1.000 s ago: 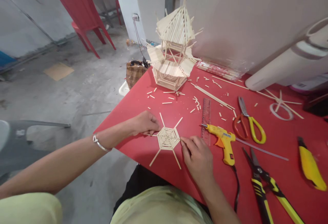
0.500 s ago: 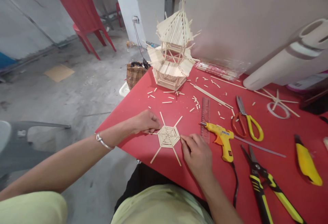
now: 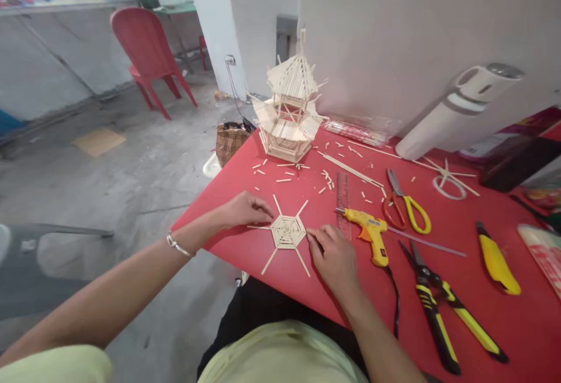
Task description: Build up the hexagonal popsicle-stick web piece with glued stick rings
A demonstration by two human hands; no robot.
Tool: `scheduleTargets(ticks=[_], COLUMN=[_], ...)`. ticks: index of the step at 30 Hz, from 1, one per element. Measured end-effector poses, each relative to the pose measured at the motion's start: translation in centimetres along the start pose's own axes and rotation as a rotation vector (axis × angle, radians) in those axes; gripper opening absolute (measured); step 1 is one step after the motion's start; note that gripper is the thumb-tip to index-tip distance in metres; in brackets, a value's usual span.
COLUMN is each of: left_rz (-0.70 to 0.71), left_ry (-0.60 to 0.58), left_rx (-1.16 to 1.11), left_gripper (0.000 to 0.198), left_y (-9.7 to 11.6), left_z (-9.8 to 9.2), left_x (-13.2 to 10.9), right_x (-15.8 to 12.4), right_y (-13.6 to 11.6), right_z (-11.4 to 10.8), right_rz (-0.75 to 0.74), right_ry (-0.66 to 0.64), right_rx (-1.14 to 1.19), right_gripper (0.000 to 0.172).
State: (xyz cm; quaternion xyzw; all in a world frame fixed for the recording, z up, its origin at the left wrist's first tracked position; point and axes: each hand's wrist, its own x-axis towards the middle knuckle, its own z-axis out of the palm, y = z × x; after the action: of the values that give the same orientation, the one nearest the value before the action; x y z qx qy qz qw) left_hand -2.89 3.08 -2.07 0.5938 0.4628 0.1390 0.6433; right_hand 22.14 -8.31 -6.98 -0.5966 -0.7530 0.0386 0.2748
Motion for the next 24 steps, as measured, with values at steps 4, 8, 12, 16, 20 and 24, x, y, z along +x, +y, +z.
scheduleTargets(ticks=[4,8,12,16,20,24], left_rz=[0.135,0.323,0.38,0.358,0.342,0.337], left_ry=[0.072,0.128,0.103,0.051,0.056,0.038], left_rx=[0.118,0.366,0.439,0.448,0.448,0.438], left_gripper=[0.024,0.02,0.02,0.022,0.02,0.019], left_y=[-0.9,-1.3,-1.5,-1.5,-1.2,-1.0], left_z=[-0.1,0.0,-0.3,-0.6,-0.4,-0.3], left_x=[-0.6,-0.5,0.2,0.6,0.5,0.3], right_x=[0.1,0.2,0.4,0.4,0.4,0.3], right_y=[-0.2,-0.4,-0.5,-0.4,-0.4,-0.5], right_z=[0.1,0.0,0.0,0.0,0.1,0.0], right_rz=[0.016,0.037,0.045,0.048,0.052,0.059], right_ry=[0.007,0.0,-0.005,-0.007,-0.018,-0.013], right_rx=[-0.003,-0.013,-0.004,-0.005,-0.007,-0.009], right_gripper=[0.023,0.022,0.025,0.025,0.025,0.024])
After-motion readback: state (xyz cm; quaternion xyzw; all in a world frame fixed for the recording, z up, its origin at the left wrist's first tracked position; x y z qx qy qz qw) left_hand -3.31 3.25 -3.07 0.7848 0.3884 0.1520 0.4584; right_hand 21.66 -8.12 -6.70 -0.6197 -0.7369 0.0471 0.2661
